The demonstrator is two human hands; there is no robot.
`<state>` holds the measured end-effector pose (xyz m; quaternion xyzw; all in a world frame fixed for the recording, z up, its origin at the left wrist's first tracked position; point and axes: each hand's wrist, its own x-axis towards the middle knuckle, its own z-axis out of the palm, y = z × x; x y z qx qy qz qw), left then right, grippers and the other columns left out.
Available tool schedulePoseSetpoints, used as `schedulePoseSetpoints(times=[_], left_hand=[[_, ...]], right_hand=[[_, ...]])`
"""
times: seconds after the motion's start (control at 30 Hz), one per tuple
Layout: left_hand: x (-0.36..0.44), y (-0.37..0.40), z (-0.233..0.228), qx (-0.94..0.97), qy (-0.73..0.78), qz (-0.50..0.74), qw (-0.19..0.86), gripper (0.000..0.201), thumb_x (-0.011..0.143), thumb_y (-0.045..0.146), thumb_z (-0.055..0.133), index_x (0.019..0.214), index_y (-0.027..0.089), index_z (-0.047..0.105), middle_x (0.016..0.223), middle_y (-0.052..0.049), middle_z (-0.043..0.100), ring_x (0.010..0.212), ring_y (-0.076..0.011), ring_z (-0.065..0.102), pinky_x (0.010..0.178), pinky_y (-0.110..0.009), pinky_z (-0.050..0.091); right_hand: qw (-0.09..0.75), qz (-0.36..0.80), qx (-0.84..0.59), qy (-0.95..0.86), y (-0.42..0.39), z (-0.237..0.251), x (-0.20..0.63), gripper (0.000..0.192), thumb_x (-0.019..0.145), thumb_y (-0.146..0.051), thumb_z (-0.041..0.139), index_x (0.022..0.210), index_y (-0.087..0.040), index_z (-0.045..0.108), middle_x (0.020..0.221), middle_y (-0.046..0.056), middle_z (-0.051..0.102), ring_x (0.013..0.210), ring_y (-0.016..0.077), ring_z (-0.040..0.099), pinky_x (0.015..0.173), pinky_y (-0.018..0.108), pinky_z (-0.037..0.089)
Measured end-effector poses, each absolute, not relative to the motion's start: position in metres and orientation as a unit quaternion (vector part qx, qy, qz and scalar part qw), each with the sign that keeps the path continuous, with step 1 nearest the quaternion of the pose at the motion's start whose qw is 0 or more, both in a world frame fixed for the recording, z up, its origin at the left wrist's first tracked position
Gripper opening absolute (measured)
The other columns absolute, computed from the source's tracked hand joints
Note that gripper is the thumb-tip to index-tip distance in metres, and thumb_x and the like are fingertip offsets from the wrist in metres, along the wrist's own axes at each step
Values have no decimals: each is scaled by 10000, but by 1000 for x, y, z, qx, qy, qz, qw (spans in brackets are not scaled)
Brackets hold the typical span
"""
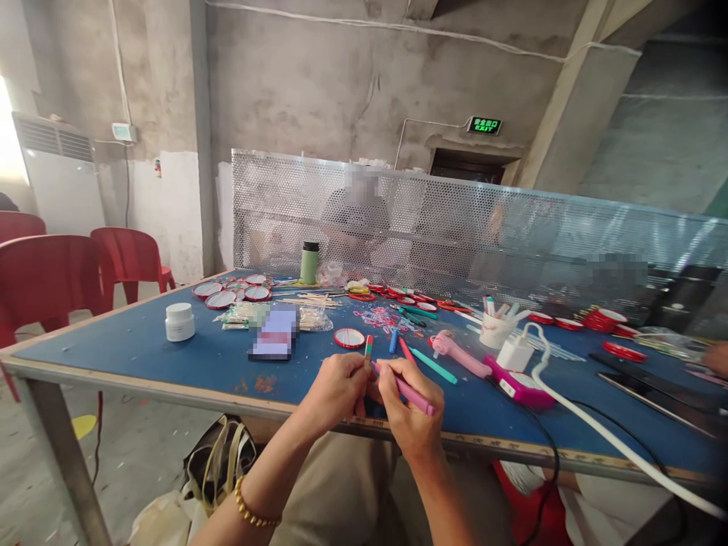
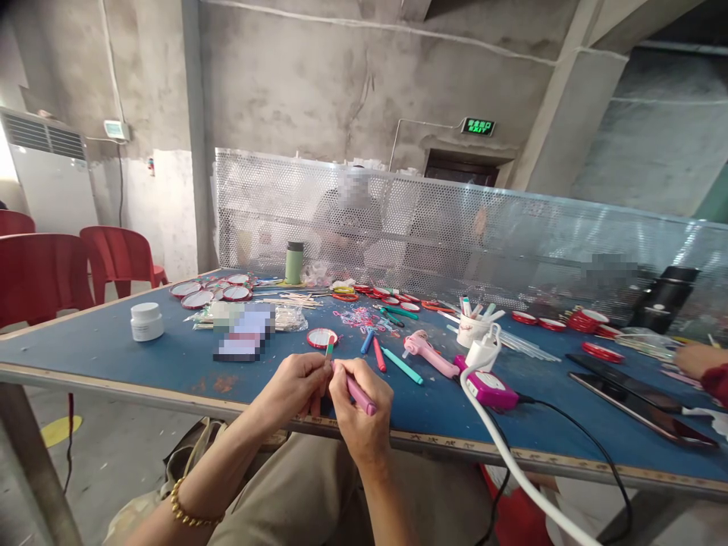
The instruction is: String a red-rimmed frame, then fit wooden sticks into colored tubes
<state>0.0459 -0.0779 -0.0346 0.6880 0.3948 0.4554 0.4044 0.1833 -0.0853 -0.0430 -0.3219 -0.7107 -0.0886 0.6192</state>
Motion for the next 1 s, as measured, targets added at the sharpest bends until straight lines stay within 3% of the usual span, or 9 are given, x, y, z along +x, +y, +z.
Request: schedulePoseSetpoints(times=[0.4,1.0], left_hand=[[46,-79,-34,682,383,459,421,426,905,516,443,629,193,480,491,37,519,364,-96,505,359,-178,323],[47,-76,-38,698,405,458,372,401,916,463,433,629,190,500,463,38,510,376,-93,499,405,-182,328]], right_hand=[[621,-100,-324,-706,-86,-42,183,178,925,-182,547,771,-187,635,623,-7,660,510,108,596,533,211,462],[624,-83,-305,-715,-88,-40,183,172,932,-190,543,802,-201,656,702,21,720,632,149,693,604,236,535]])
